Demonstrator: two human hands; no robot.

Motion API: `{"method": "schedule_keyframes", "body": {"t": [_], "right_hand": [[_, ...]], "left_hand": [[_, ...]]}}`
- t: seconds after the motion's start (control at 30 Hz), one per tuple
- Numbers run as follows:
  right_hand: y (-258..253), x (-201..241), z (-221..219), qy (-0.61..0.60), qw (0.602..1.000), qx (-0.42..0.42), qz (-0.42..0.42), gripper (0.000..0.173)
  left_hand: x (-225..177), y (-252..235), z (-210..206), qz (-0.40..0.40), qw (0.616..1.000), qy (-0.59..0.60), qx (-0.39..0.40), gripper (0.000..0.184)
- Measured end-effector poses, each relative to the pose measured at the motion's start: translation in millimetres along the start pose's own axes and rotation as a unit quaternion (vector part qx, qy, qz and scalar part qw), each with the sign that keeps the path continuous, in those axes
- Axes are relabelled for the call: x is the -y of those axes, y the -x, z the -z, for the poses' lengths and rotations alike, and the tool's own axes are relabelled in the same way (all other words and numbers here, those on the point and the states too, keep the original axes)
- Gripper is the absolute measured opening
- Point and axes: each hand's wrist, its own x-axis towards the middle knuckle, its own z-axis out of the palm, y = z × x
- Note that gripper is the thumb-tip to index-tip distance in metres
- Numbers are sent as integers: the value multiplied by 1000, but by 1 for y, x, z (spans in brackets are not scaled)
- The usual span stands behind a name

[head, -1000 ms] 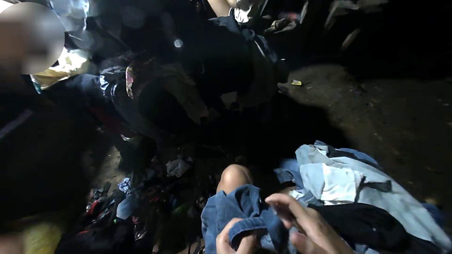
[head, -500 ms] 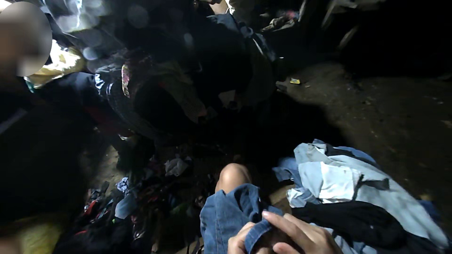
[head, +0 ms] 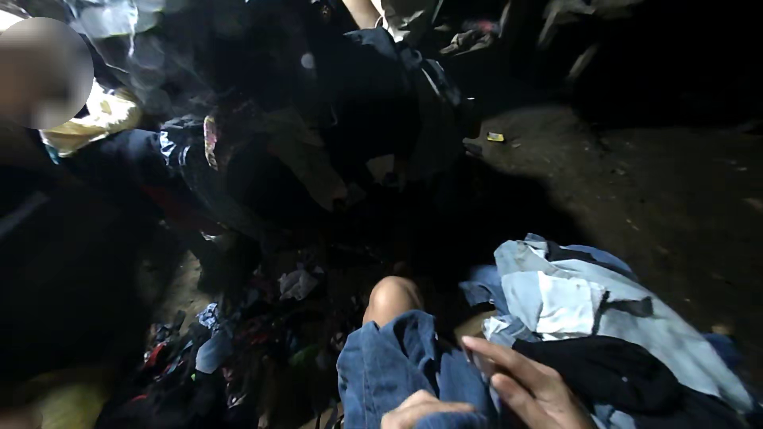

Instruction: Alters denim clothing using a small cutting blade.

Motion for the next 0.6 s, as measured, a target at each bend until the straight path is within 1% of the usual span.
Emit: {"method": "schedule_keyframes", "body": {"t": [0.03, 0.1, 0.13, 0.2, 0.23, 0.27, 0.3, 0.4, 0.43, 0.47, 0.53, 0.57, 0.6], "right_hand": [[-2, 1, 3, -58, 998, 9, -20, 43], [-5, 3, 7, -145, 987, 26, -63, 53], [-6, 3, 9, -153, 985, 43, -73, 59], [-5, 6, 10, -133, 987, 67, -64, 69], [-4, 10, 7, -110, 991, 61, -49, 73], [-3, 13, 3, -85, 995, 47, -29, 72], [-4, 15, -1, -61, 998, 32, -9, 64], [-11, 17, -11, 20, 999, -12, 39, 25], [-14, 17, -12, 35, 998, -12, 57, 16], [-16, 17, -12, 51, 996, -4, 74, 11], [-21, 17, -9, 78, 992, 20, 100, 13], [-23, 17, -7, 72, 992, 33, 97, 16], [-26, 18, -6, 50, 995, 48, 75, 19]], "left_hand": [[3, -1, 0, -1, 1000, 0, -10, 17], [4, -3, 2, 5, 999, 0, -38, 18], [5, -4, 2, 7, 999, 0, -52, 18], [7, -6, 3, 17, 998, 8, -63, 18], [7, -6, 2, 23, 997, 11, -67, 18], [6, -7, 0, 29, 997, 15, -69, 18], [7, -8, -2, 33, 997, 18, -67, 17], [6, -9, -5, 38, 998, 17, -55, 14], [5, -8, -4, 41, 998, 12, -54, 13], [3, -8, -3, 43, 998, 4, -52, 12], [0, -9, -1, 40, 998, -17, -43, 9], [-2, -10, -1, 36, 998, -27, -45, 9], [-4, -10, -1, 37, 998, -36, -44, 10]]}}
